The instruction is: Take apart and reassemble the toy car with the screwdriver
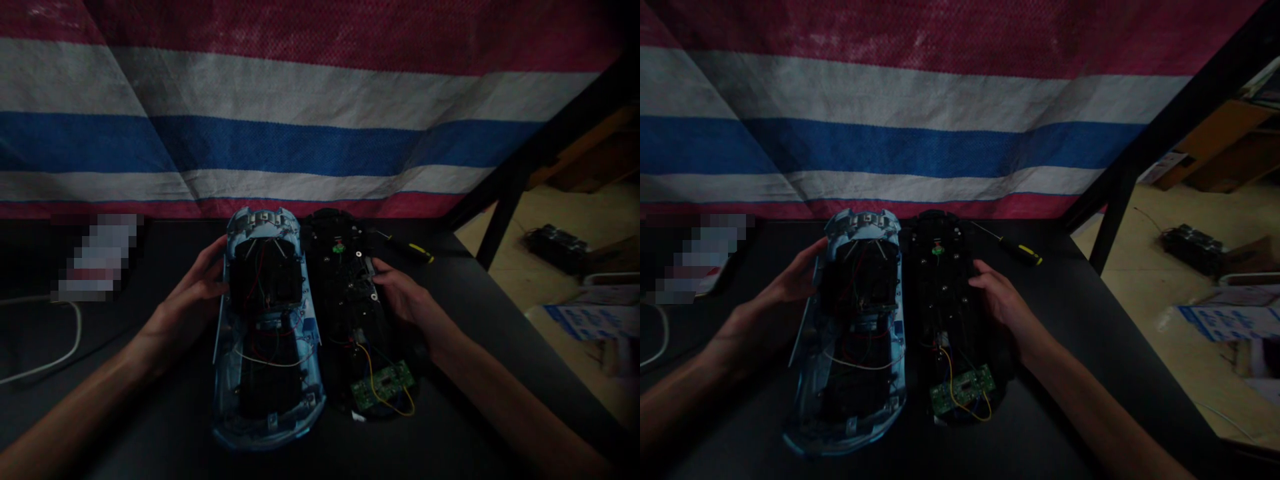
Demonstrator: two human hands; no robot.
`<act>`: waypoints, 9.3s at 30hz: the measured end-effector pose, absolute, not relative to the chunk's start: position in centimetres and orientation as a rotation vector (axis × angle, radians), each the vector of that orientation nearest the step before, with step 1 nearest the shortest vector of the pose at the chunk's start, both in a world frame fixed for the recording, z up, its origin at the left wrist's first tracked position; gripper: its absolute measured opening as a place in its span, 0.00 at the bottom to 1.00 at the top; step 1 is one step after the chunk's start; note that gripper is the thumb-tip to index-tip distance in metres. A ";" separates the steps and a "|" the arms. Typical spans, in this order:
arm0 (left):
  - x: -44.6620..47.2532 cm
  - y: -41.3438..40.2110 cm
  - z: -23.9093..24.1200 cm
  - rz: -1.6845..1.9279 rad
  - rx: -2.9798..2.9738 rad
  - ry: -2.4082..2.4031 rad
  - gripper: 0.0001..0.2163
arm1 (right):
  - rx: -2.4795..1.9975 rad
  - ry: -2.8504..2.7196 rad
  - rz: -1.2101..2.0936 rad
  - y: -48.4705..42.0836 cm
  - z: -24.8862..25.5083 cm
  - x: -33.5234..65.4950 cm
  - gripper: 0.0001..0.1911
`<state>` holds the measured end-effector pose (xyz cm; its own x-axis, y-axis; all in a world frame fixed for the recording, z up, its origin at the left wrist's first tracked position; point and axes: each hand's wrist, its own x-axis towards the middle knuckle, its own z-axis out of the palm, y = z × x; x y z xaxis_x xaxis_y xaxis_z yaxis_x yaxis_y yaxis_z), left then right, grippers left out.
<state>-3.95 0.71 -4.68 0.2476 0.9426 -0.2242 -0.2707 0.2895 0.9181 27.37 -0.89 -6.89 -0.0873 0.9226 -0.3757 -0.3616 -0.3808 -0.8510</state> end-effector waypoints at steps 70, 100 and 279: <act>-6.0 0.9 -6.8 0.967 0.878 0.694 0.36 | -1.088 -0.587 1.882 -5.1 -2.6 24.8 0.37; -6.3 1.1 -7.8 1.006 0.962 0.655 0.35 | -2.087 -2.347 0.378 -1.2 4.9 10.6 0.53; -5.7 1.8 -7.4 0.961 0.936 0.835 0.30 | -1.404 -2.409 0.807 2.7 -6.6 31.0 0.11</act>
<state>-5.70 1.80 -7.37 0.3443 0.9243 -0.1648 -0.2923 0.2723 0.9167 30.99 2.71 -6.60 -0.5102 0.8573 -0.0692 0.7258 0.3860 -0.5694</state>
